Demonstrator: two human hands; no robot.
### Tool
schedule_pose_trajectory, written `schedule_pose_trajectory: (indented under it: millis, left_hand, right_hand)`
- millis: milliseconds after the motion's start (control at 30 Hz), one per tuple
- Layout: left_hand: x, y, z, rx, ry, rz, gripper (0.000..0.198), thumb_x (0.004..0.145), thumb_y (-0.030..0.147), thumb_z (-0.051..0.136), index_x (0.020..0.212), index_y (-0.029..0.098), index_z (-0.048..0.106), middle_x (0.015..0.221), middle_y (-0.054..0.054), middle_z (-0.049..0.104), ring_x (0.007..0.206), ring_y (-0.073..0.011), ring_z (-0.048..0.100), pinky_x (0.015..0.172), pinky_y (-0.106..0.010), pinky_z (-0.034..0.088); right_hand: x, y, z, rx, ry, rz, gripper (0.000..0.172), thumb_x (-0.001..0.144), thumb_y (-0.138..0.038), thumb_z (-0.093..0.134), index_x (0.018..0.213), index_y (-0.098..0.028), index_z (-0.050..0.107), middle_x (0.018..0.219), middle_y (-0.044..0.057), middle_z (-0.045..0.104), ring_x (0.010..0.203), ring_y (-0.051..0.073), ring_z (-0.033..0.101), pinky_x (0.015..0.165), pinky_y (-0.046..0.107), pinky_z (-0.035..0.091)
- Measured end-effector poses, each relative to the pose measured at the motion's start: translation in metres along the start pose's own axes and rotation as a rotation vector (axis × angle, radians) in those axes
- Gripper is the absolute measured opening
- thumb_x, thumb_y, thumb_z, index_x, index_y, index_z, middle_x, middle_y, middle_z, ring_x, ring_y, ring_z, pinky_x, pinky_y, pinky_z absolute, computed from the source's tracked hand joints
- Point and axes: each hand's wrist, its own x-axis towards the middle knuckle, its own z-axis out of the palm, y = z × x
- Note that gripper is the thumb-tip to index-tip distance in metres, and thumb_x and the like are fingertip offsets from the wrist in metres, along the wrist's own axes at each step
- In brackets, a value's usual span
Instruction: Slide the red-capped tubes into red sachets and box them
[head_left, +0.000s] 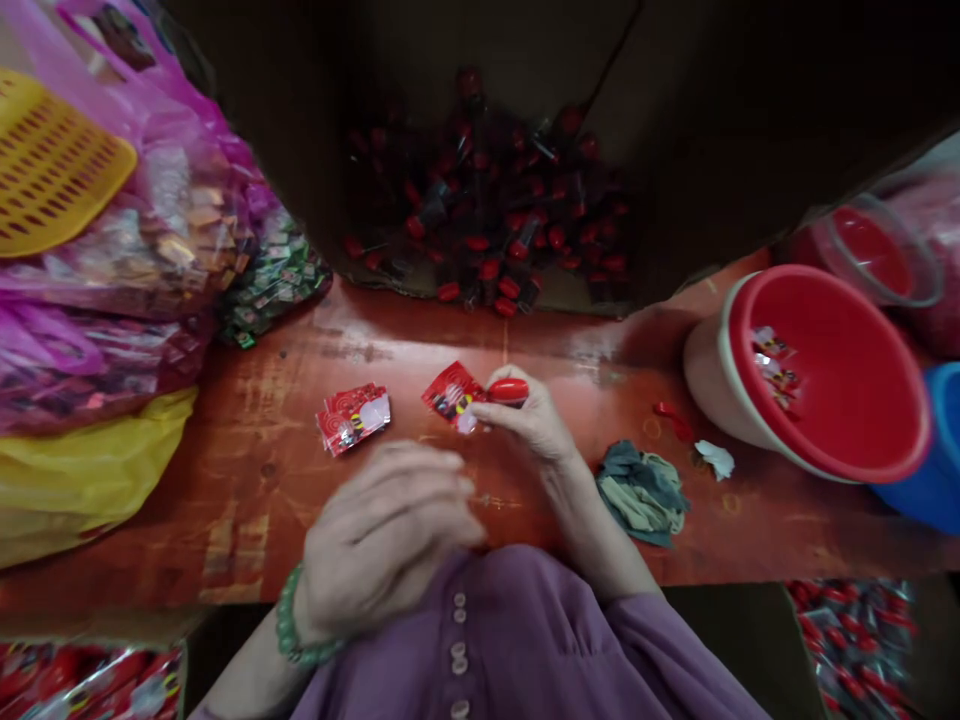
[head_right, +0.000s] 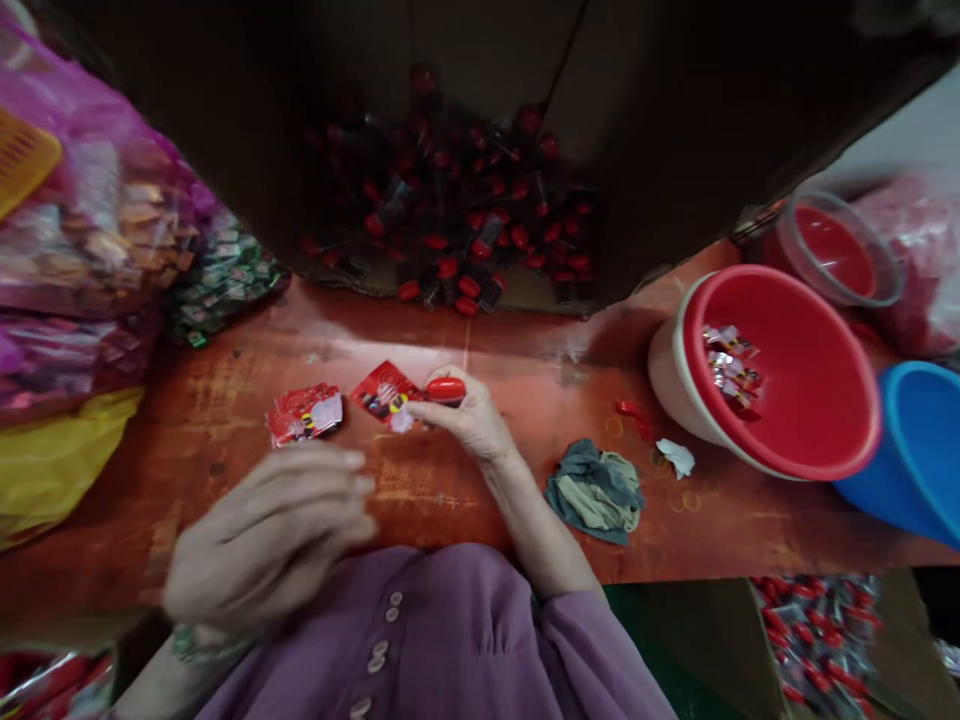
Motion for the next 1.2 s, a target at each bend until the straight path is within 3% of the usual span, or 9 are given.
schedule_pose_trajectory:
  millis: [100, 200, 367, 533, 700, 833, 900, 967, 1200]
  left_hand:
    - [0.009, -0.039, 0.018, 0.354, -0.055, 0.199, 0.038, 0.085, 0.013, 0.071, 0.122, 0.010, 0.064, 0.124, -0.015, 0.071, 0.131, -0.0302, 0.058, 0.116, -0.049, 0.042]
    - [0.000, -0.061, 0.027, 0.444, -0.170, 0.262, 0.041, 0.088, 0.003, 0.057, 0.129, 0.010, 0.061, 0.133, -0.015, 0.067, 0.142, -0.0299, 0.047, 0.124, -0.052, 0.030]
    - [-0.013, -0.072, 0.034, 0.399, -0.170, 0.304, 0.039, 0.087, 0.005, 0.054, 0.121, 0.020, 0.067, 0.121, -0.009, 0.074, 0.128, -0.0277, 0.061, 0.119, -0.052, 0.037]
    - [-0.006, -0.068, 0.045, 0.280, -0.116, 0.141, 0.025, 0.085, 0.003, 0.059, 0.098, 0.020, 0.071, 0.091, -0.005, 0.076, 0.089, -0.0192, 0.069, 0.089, -0.034, 0.057]
    - [-0.014, -0.060, 0.065, -0.084, -0.073, -0.248, 0.009, 0.085, 0.012, 0.067, 0.082, 0.020, 0.071, 0.076, -0.001, 0.073, 0.070, -0.0130, 0.068, 0.069, -0.023, 0.057]
    - [-0.024, -0.059, 0.088, -0.352, -0.054, -0.546, 0.011, 0.086, 0.023, 0.069, 0.078, 0.021, 0.076, 0.101, -0.007, 0.077, 0.089, -0.0172, 0.074, 0.077, -0.025, 0.061]
    - [-0.023, -0.062, 0.099, -0.371, -0.059, -0.551, 0.011, 0.086, 0.023, 0.069, 0.080, 0.023, 0.079, 0.124, -0.010, 0.071, 0.110, -0.0219, 0.071, 0.088, -0.031, 0.061]
    - [-0.017, -0.067, 0.110, -0.382, -0.092, -0.528, 0.010, 0.085, 0.022, 0.070, 0.081, 0.024, 0.079, 0.125, -0.010, 0.070, 0.113, -0.0230, 0.069, 0.091, -0.033, 0.060]
    - [0.002, -0.089, 0.132, -0.425, 0.013, -0.339, 0.021, 0.084, 0.015, 0.062, 0.065, 0.020, 0.070, 0.064, -0.001, 0.067, 0.058, -0.0119, 0.063, 0.054, -0.020, 0.053]
  right_hand:
    - [-0.001, 0.002, -0.001, -0.019, -0.113, 0.091, 0.040, 0.061, -0.035, 0.090, 0.077, -0.019, 0.057, 0.058, -0.008, 0.061, 0.052, 0.007, 0.055, 0.054, 0.020, 0.042]
    - [0.000, 0.006, -0.003, -0.001, -0.187, 0.120, 0.040, 0.060, -0.036, 0.089, 0.074, -0.019, 0.056, 0.057, -0.009, 0.060, 0.051, 0.007, 0.054, 0.054, 0.020, 0.041]
    - [0.001, 0.014, -0.009, 0.043, -0.253, 0.191, 0.044, 0.057, -0.039, 0.091, 0.074, -0.019, 0.055, 0.059, -0.010, 0.059, 0.052, 0.006, 0.053, 0.054, 0.020, 0.042]
    - [0.005, 0.018, -0.020, -0.084, -0.256, 0.151, 0.043, 0.065, -0.047, 0.085, 0.076, -0.020, 0.053, 0.060, -0.010, 0.054, 0.055, 0.007, 0.050, 0.055, 0.021, 0.041]
    - [0.018, 0.040, -0.038, -0.429, -0.159, -0.156, 0.025, 0.086, -0.043, 0.069, 0.085, -0.019, 0.060, 0.076, -0.004, 0.059, 0.072, 0.011, 0.054, 0.071, 0.026, 0.045]
    - [0.029, 0.059, -0.048, -0.584, -0.205, -0.404, 0.025, 0.089, -0.042, 0.068, 0.095, -0.018, 0.067, 0.101, 0.007, 0.065, 0.101, 0.019, 0.059, 0.095, 0.037, 0.047]
    - [0.032, 0.062, -0.048, -0.600, -0.228, -0.403, 0.027, 0.091, -0.042, 0.066, 0.103, -0.019, 0.069, 0.101, 0.007, 0.064, 0.100, 0.018, 0.059, 0.092, 0.035, 0.049]
    - [0.032, 0.060, -0.047, -0.586, -0.278, -0.374, 0.028, 0.093, -0.042, 0.065, 0.109, -0.020, 0.069, 0.098, 0.006, 0.064, 0.096, 0.017, 0.059, 0.090, 0.034, 0.051]
    - [0.034, 0.027, -0.044, -0.770, -0.408, -0.358, 0.045, 0.091, -0.052, 0.062, 0.125, -0.023, 0.068, 0.113, 0.009, 0.059, 0.110, 0.021, 0.054, 0.100, 0.038, 0.048]
